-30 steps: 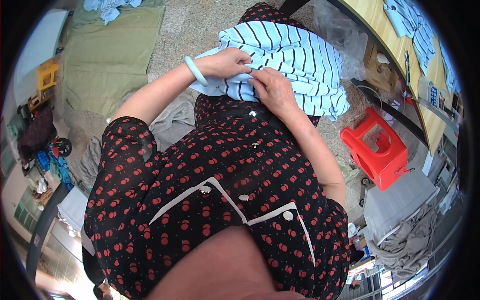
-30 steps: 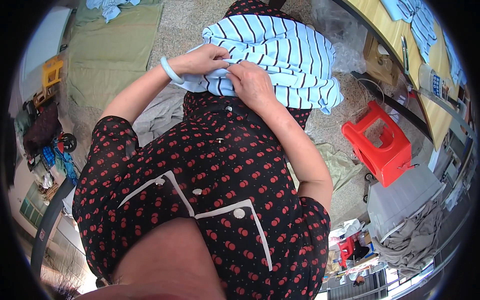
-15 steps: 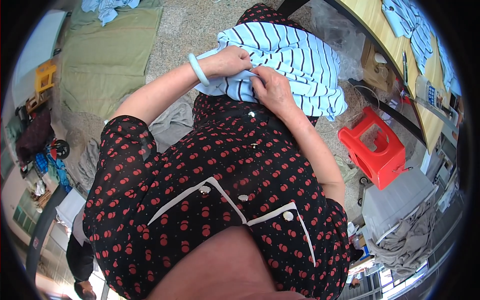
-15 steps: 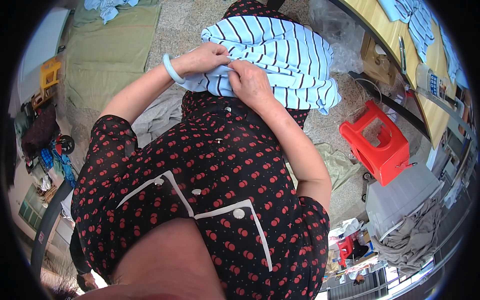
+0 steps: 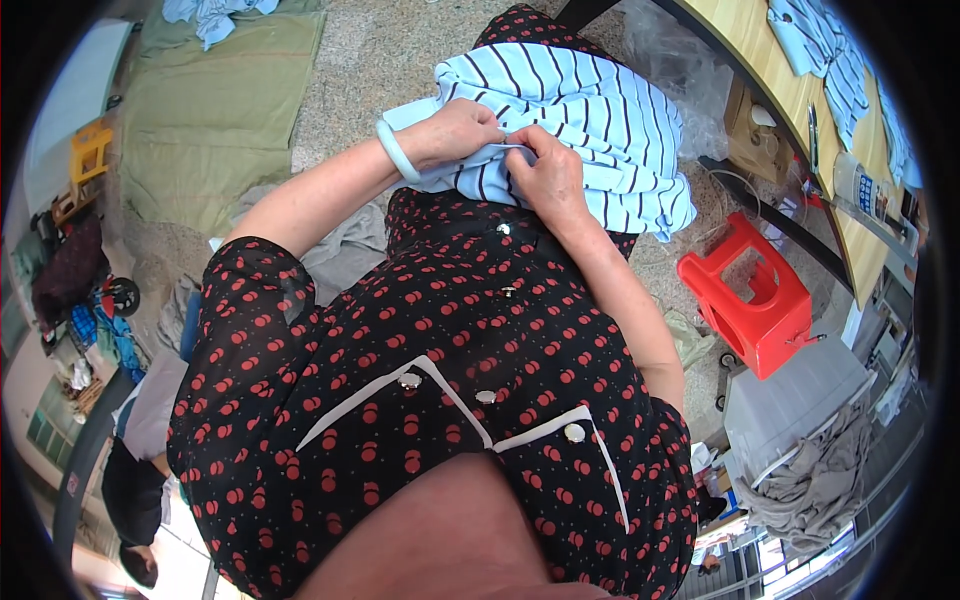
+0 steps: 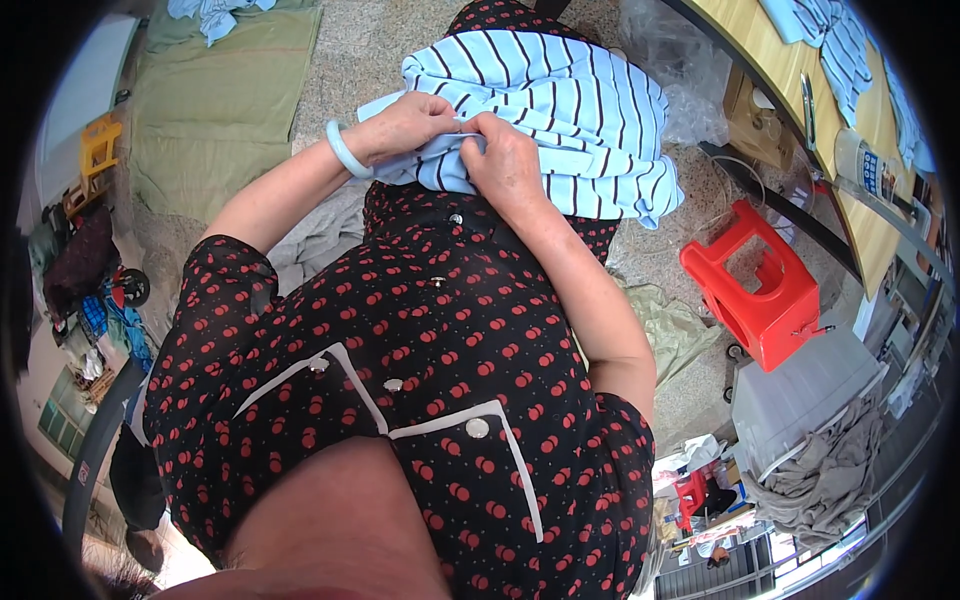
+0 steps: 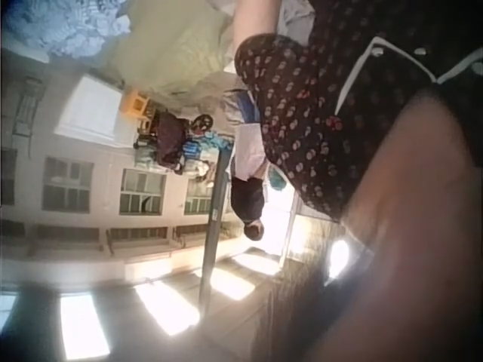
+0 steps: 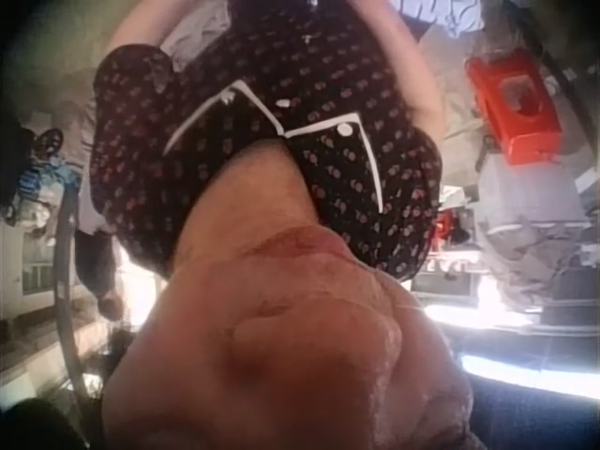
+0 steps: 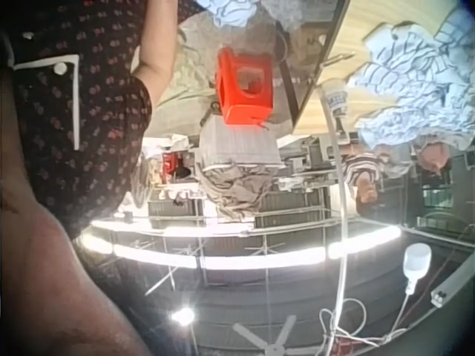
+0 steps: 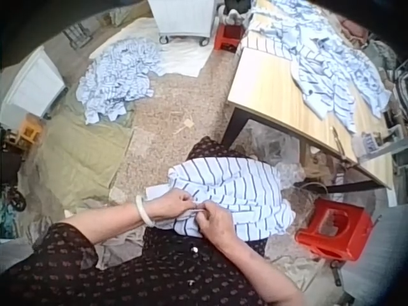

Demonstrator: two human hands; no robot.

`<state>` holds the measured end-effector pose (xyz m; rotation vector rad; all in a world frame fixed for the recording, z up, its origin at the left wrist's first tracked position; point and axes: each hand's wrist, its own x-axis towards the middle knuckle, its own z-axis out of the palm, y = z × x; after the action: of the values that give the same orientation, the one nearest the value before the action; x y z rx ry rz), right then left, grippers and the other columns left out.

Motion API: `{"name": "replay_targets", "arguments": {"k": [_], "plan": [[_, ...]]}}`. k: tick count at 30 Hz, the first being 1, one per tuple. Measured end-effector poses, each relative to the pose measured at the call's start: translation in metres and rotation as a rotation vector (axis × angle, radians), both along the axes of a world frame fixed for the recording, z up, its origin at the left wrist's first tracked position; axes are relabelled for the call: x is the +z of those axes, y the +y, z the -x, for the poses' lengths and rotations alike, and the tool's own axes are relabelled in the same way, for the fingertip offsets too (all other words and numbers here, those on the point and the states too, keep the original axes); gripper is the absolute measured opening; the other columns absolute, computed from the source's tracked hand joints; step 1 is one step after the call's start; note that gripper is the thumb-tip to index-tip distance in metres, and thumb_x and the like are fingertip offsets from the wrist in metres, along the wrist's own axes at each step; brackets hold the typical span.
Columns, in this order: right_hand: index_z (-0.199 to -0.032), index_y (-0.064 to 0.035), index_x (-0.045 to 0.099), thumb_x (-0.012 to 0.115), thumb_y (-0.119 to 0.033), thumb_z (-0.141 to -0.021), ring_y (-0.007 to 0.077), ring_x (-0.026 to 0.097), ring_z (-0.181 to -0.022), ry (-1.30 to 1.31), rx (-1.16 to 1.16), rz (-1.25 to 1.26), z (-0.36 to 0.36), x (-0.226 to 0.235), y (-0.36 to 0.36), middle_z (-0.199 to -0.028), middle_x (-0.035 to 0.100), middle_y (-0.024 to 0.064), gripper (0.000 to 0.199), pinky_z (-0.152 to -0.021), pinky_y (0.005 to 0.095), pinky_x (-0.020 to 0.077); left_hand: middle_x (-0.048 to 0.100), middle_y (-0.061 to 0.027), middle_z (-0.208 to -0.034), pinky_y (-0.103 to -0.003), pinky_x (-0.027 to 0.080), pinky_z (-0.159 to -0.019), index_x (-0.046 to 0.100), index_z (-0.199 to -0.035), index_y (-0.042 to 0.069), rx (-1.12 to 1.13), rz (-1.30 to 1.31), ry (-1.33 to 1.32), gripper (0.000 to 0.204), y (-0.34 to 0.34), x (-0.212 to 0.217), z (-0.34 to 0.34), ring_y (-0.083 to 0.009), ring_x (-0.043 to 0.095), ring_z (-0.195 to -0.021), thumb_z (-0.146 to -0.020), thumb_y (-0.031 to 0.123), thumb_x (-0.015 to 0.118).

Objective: Folding blue and white striped garments at a workbench.

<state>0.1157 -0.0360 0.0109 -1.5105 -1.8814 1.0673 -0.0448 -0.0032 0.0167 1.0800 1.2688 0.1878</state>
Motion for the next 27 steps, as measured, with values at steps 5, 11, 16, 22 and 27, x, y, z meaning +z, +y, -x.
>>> {"name": "replay_targets", "arguments": {"k": [5, 11, 16, 22, 27], "plan": [[-0.083, -0.0027, 0.06, 0.057, -0.008, -0.073, 0.027, 0.06, -0.069, -0.03, 0.006, -0.012, 0.001, 0.002, 0.0, -0.075, 0.061, 0.0135, 0.012, -0.062, 0.0321, 0.0476, 0.041, 0.0079, -0.054, -0.021, 0.026, -0.043, 0.052, -0.061, 0.007, 0.085, 0.04, -0.025, 0.022, -0.002, -0.006, 0.0, -0.0026, 0.032, -0.05, -0.079, 0.02, 0.055], [-0.085, -0.0021, 0.06, 0.058, -0.004, -0.073, 0.0288, 0.059, -0.072, -0.036, 0.091, -0.168, -0.002, 0.0, -0.001, -0.08, 0.06, 0.0137, 0.013, -0.063, 0.0334, 0.0469, 0.059, -0.0182, -0.066, -0.036, 0.044, -0.057, 0.059, -0.069, -0.001, -0.107, -0.369, 0.18, 0.021, -0.008, -0.009, 0.0, -0.028, 0.056, -0.059, -0.072, 0.019, 0.055], [-0.084, -0.0028, 0.061, 0.057, -0.004, -0.073, 0.0291, 0.057, -0.067, -0.074, 0.101, -0.218, -0.002, -0.003, -0.001, -0.073, 0.057, 0.0129, 0.011, -0.061, 0.0355, 0.0453, 0.055, -0.0209, -0.078, -0.043, 0.041, -0.068, 0.053, -0.083, -0.005, -0.295, -0.723, 0.254, 0.022, -0.018, 0.005, -0.004, -0.0375, 0.052, -0.078, -0.074, 0.015, 0.051], [-0.082, -0.0022, 0.059, 0.056, -0.006, -0.074, 0.0295, 0.056, -0.069, -0.111, 0.131, -0.222, 0.0, 0.0, 0.0, -0.073, 0.057, 0.0135, 0.009, -0.061, 0.0365, 0.0448, 0.05, -0.0196, -0.076, -0.043, 0.04, -0.068, 0.047, -0.083, -0.004, -0.256, -0.834, 0.299, 0.014, -0.03, -0.006, -0.005, -0.0358, 0.05, -0.075, -0.076, 0.009, 0.047], [-0.082, -0.0016, 0.059, 0.056, -0.006, -0.074, 0.0303, 0.055, -0.069, -0.131, 0.141, -0.218, 0.001, -0.005, -0.001, -0.073, 0.057, 0.0141, 0.009, -0.062, 0.0373, 0.0446, 0.049, -0.0189, -0.074, -0.043, 0.039, -0.067, 0.047, -0.085, -0.004, -0.282, -0.898, 0.331, 0.012, -0.035, -0.014, -0.006, -0.0348, 0.049, -0.073, -0.076, 0.004, 0.044]]}}
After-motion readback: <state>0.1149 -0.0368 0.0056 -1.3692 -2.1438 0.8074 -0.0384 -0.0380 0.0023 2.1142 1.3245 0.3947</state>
